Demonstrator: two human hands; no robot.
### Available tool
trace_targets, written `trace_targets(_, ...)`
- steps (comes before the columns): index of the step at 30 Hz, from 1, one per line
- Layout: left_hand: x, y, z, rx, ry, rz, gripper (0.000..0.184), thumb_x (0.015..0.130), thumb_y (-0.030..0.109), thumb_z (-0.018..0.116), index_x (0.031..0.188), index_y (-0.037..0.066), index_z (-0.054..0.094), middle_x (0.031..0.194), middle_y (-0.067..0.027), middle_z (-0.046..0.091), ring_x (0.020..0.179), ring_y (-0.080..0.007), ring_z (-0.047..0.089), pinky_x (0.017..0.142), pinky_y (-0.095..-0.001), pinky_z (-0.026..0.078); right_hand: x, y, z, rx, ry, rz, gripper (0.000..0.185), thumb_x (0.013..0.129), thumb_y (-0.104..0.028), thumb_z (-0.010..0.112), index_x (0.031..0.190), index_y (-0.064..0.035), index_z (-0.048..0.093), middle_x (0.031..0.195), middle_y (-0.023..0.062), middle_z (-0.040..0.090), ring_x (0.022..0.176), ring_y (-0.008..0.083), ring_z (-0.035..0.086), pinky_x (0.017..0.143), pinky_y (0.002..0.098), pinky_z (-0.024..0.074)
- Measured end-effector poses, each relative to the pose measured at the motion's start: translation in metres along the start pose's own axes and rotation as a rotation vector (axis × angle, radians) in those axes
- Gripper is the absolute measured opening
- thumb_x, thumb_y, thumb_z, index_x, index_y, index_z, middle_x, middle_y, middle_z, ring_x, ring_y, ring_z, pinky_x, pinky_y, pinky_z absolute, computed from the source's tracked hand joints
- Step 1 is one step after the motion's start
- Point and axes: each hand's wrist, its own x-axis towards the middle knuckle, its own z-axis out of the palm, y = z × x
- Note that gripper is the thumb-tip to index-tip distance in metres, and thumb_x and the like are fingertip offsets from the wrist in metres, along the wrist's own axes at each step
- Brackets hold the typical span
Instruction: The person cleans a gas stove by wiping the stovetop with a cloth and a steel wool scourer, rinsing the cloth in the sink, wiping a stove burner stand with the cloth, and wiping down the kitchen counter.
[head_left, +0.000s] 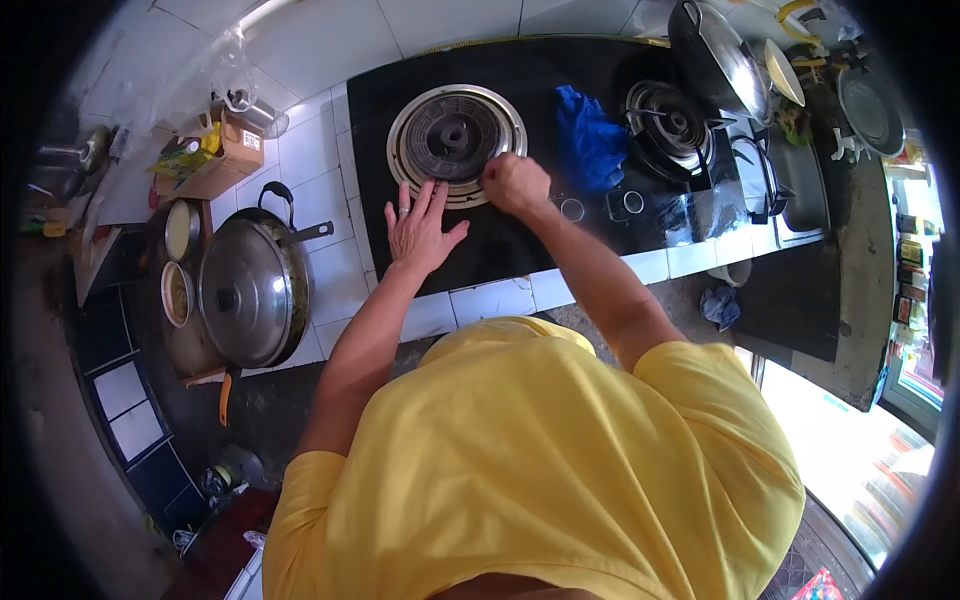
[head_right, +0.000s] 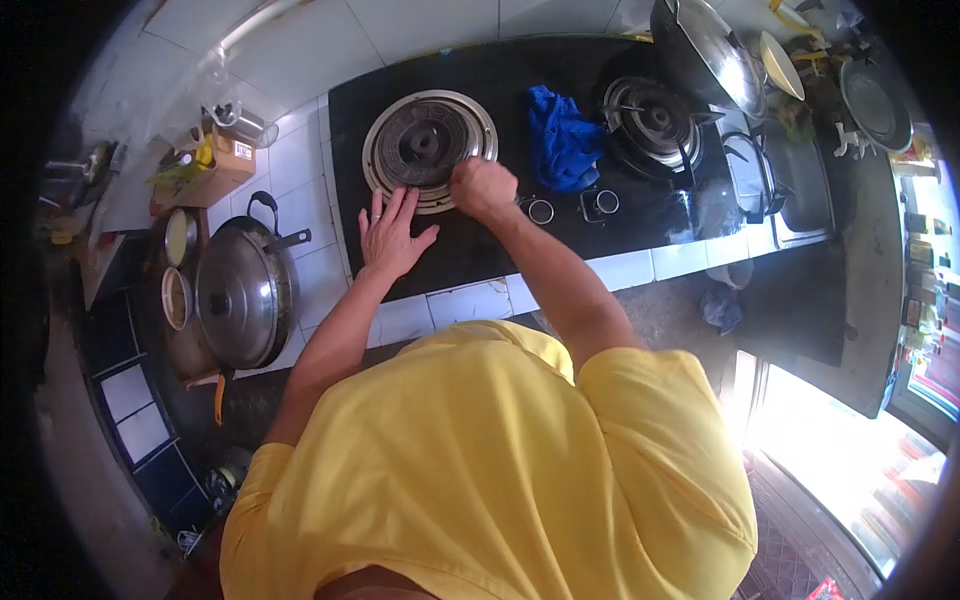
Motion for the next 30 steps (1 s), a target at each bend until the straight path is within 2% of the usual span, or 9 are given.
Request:
trace_targets(3,0.0,0.002,0.002,-0.013,0.014,0.001,0.07,0.071,0.048,0.062,0.131,0.018,0.039,0.137,-0.0015,0.033,0.126,-0.0347,0.029,0.097,-0.0579,0.024,0.013,0.016,-0.018,0.038,0.168,0.008,0.017,0.074,-0.022,0.055,0.08,-0.0135,0.067,0.089,0.0119,0.064,0.084,0.0301,0.062,0.072,0.0395,0.0509)
trace_targets(8,0.0,0.0,0.004,-0.008,0.01,0.001,0.069,0.071,0.047,0.062,0.13,0.018,0.04,0.139,-0.0008,0.031,0.126,-0.0347,0.028,0.097,-0.0577,0.024,-0.011,-0.007,0.002,-0.017,0.063,-0.003,0.016,0.075,-0.027,0.054,0.079,-0.0186,0.068,0.085,0.011,0.065,0.081,0.0299,0.063,0.074,0.0398,0.0505)
trace_targets(11,0.0,0.003,-0.003,-0.014,-0.032,-0.016,0.069,0.071,0.047,0.062,0.13,0.018,0.04,0.139,-0.0006,0.03,0.126,-0.0348,0.028,0.098,-0.0575,0.023,-0.022,-0.025,0.02,0.012,0.157,-0.028,0.018,0.074,-0.028,0.054,0.079,-0.018,0.068,0.085,0.013,0.065,0.078,0.0315,0.063,0.071,0.0416,0.0508)
trace_targets(13,0.001,0.0,-0.002,-0.016,-0.013,-0.008,0.069,0.071,0.047,0.062,0.13,0.017,0.04,0.138,-0.0008,0.031,0.125,-0.0349,0.028,0.097,-0.0577,0.023,-0.019,-0.017,-0.003,0.02,0.094,0.118,0.019,0.077,-0.026,0.053,0.079,-0.0131,0.066,0.088,0.0098,0.064,0.083,0.0304,0.062,0.072,0.0399,0.0507)
trace_targets(19,0.003,0.001,0.001,-0.036,0.008,-0.004,0.069,0.071,0.047,0.062,0.13,0.018,0.04,0.137,-0.0015,0.032,0.126,-0.0352,0.028,0.098,-0.0581,0.023,-0.002,0.004,0.017,0.02,0.362,0.049,0.016,0.074,-0.025,0.055,0.074,-0.0129,0.066,0.082,0.0118,0.064,0.074,0.0304,0.063,0.066,0.0391,0.0513)
trace_targets(21,0.0,0.0,0.006,-0.015,0.016,-0.006,0.071,0.07,0.048,0.062,0.13,0.018,0.04,0.137,-0.0019,0.033,0.126,-0.0352,0.027,0.098,-0.0581,0.023,-0.024,-0.023,0.029,-0.026,0.218,-0.011,0.017,0.075,-0.025,0.054,0.073,-0.0132,0.066,0.081,0.0104,0.064,0.072,0.0297,0.063,0.065,0.0399,0.051)
trace_targets(24,0.001,0.0,0.001,-0.011,-0.015,-0.005,0.072,0.07,0.05,0.062,0.131,0.019,0.038,0.137,-0.002,0.033,0.126,-0.035,0.027,0.097,-0.0583,0.023,-0.026,-0.031,0.038,-0.006,0.311,-0.135,0.016,0.075,-0.024,0.054,0.073,-0.0142,0.066,0.078,0.0078,0.063,0.071,0.031,0.063,0.064,0.0414,0.0506)
trace_targets(27,0.001,0.0,0.002,-0.006,-0.014,-0.002,0.071,0.071,0.049,0.061,0.131,0.019,0.038,0.138,-0.0018,0.033,0.127,-0.0342,0.027,0.098,-0.0585,0.022,-0.015,-0.009,0.019,-0.08,0.268,0.058,0.016,0.075,-0.022,0.054,0.074,-0.0122,0.066,0.081,0.0087,0.064,0.071,0.0313,0.063,0.064,0.0414,0.0506)
trace_targets(30,0.0,0.001,0.0,-0.01,-0.02,-0.007,0.071,0.071,0.049,0.061,0.131,0.02,0.038,0.138,-0.0012,0.032,0.128,-0.0339,0.026,0.098,-0.0585,0.022,-0.006,0.004,-0.003,-0.023,0.325,-0.016,0.015,0.075,-0.021,0.054,0.077,-0.0118,0.067,0.082,0.0101,0.064,0.076,0.0303,0.063,0.066,0.0406,0.0506)
